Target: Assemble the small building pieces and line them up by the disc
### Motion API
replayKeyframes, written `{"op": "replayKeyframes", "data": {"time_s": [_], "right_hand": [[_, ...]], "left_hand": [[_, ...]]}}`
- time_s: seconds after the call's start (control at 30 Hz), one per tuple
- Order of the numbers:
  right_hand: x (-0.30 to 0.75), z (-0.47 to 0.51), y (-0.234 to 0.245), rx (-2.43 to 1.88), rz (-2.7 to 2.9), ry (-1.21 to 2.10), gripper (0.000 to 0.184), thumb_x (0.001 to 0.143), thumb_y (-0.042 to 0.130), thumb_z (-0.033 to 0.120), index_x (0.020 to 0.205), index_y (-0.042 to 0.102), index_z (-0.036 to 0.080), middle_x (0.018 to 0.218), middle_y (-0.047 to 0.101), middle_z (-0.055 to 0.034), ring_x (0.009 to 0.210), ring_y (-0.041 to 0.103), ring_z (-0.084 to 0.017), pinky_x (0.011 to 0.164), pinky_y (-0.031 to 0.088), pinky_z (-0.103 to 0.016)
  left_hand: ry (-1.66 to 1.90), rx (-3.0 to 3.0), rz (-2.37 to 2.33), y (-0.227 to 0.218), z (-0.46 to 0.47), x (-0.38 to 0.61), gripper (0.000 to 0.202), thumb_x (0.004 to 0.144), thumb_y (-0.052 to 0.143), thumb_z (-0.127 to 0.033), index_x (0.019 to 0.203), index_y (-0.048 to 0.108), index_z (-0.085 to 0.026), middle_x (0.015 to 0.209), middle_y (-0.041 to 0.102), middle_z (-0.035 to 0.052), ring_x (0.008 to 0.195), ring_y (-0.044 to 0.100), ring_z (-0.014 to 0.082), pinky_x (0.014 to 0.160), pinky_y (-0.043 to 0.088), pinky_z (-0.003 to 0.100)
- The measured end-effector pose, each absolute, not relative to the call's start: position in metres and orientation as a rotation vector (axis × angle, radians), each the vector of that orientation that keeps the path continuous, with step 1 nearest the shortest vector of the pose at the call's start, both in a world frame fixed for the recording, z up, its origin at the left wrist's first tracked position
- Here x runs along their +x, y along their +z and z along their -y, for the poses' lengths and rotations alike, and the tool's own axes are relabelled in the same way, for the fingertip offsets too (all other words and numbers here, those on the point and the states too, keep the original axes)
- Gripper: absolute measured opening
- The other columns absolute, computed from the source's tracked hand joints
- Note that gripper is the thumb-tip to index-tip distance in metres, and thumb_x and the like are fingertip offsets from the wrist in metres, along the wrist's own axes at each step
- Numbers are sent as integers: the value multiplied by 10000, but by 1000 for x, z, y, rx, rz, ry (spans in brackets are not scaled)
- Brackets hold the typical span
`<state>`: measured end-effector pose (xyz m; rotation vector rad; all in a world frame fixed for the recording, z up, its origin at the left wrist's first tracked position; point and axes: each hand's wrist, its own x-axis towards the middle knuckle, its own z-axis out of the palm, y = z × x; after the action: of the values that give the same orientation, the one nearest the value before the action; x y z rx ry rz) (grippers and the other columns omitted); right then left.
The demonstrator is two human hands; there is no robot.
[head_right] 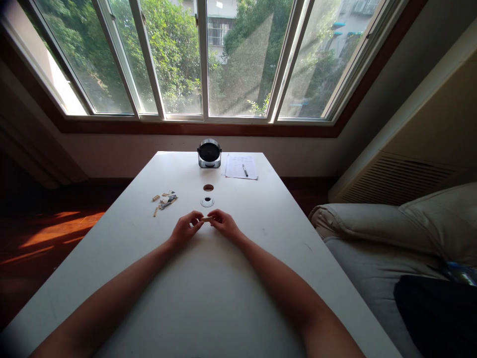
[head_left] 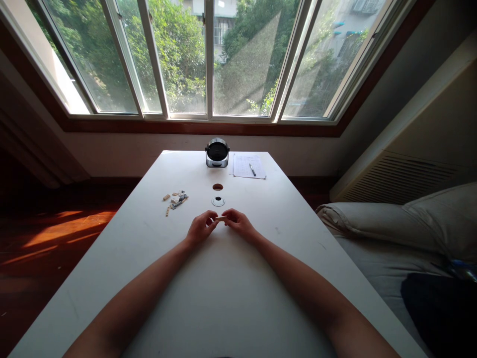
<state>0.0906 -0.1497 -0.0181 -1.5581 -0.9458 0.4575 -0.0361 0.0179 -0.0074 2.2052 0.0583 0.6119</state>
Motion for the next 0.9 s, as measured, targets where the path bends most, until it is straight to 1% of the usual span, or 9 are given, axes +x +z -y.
{"op": "replayKeyframes", "data": {"time_s": [0.2, 0.4, 0.53, 0.63, 0.73, 0.9], "right_hand": [[89, 151, -16, -1542, 928, 490, 313, 825, 675, 427, 1044, 647, 205, 786, 669, -15, 730, 610, -164, 702, 485, -302], [87, 151, -11, -1522, 921, 513, 278, 865, 635, 460, 934, 671, 193, 785, 682, -35, 721, 619, -165, 713, 497, -310], [88, 150, -11, -1532, 930, 517, 276, 859, 641, 460, 908, 674, 189, 778, 677, -37, 709, 610, -164, 697, 495, -307], [89, 151, -13, -1527, 941, 507, 263, 844, 659, 444, 922, 671, 193, 787, 671, -29, 714, 604, -161, 698, 487, -303], [90, 151, -16, -1538, 958, 480, 250, 836, 667, 417, 957, 666, 198, 774, 655, -15, 704, 586, -156, 676, 468, -291], [92, 149, -23, -1513, 977, 469, 293, 839, 661, 366, 1085, 636, 208, 782, 646, -2, 705, 582, -148, 664, 452, -276]], "left_hand": [[612, 2206, -40, -6, -18, -36, 105, 889, 587, -285, 949, 641, -217, 853, 695, 5, 683, 599, 121, 688, 495, 258], [634, 2195, -81, -9, -18, -36, 60, 871, 612, -267, 905, 607, -218, 780, 660, -12, 659, 598, 119, 660, 486, 244], [640, 2194, -98, -11, -18, -36, 69, 869, 614, -281, 899, 597, -221, 760, 649, -16, 659, 602, 122, 652, 480, 244], [634, 2197, -98, -10, -18, -37, 93, 871, 613, -299, 925, 596, -225, 779, 658, -18, 658, 605, 121, 656, 481, 246], [628, 2196, -73, -7, -17, -37, 119, 871, 612, -300, 964, 603, -227, 841, 680, -9, 662, 605, 119, 671, 490, 252], [612, 2210, -46, -7, -19, -36, 140, 876, 598, -256, 1006, 634, -223, 886, 702, 5, 686, 607, 119, 695, 498, 255]]}}
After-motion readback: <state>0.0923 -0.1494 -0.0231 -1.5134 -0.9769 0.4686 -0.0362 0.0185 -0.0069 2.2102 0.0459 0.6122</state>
